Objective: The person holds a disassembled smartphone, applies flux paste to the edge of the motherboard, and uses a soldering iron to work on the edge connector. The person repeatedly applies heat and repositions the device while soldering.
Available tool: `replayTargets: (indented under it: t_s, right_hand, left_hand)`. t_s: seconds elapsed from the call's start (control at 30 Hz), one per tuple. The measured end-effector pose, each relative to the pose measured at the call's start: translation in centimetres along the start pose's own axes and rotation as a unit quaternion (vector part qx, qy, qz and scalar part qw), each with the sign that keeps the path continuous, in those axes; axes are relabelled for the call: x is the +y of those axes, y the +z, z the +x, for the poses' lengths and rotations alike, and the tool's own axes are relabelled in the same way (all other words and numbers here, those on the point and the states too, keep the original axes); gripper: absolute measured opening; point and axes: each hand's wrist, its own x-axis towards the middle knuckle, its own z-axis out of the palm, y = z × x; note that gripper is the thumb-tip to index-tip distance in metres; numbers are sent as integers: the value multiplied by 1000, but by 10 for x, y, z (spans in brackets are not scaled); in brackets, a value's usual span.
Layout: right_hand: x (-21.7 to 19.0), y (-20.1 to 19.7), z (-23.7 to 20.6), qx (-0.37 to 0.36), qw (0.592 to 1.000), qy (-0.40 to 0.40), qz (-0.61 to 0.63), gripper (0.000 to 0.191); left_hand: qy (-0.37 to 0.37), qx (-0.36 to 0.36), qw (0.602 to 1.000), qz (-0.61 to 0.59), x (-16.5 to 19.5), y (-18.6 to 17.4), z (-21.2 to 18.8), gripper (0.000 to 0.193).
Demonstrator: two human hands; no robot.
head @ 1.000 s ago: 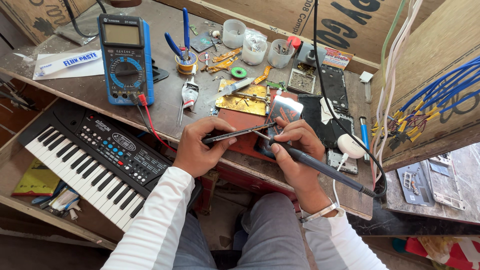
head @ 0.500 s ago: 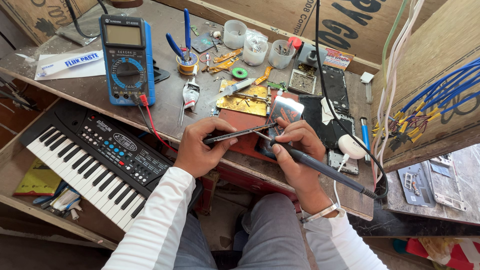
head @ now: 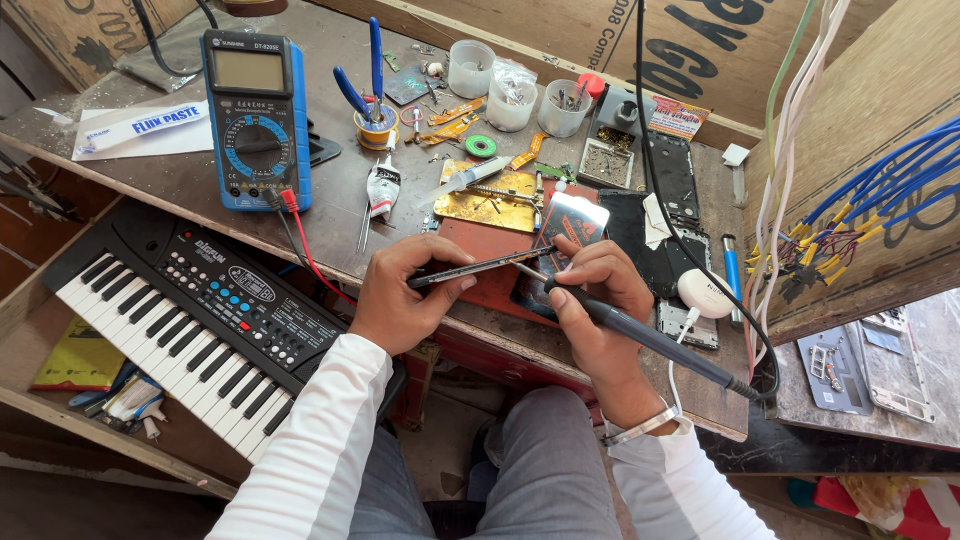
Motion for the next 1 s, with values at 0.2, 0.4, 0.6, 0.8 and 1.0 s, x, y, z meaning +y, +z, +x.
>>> replayTargets:
  t_s: [0.2, 0.4, 0.6, 0.8, 1.0]
  right_hand:
    - [0, 1, 0, 1, 1000, -4, 0, 11]
    - [1, 1, 1, -2, 1000, -5, -15, 11]
    - [2, 1, 0, -2, 1000, -4, -13, 12]
    - [2, 0, 0, -1, 1000, -3, -12, 12]
    - [2, 0, 0, 0, 1000, -1, -15, 11]
  left_hand:
    - [3, 1, 1000, 4, 1, -1, 0, 16]
    - [0, 1, 1000, 5, 2, -1, 0, 16]
    - [4, 3, 1000, 10, 2, -1, -1, 17]
    - [3, 4, 1000, 7, 1, -1, -2, 17]
    - [9, 3, 1000, 6, 0, 0, -1, 17]
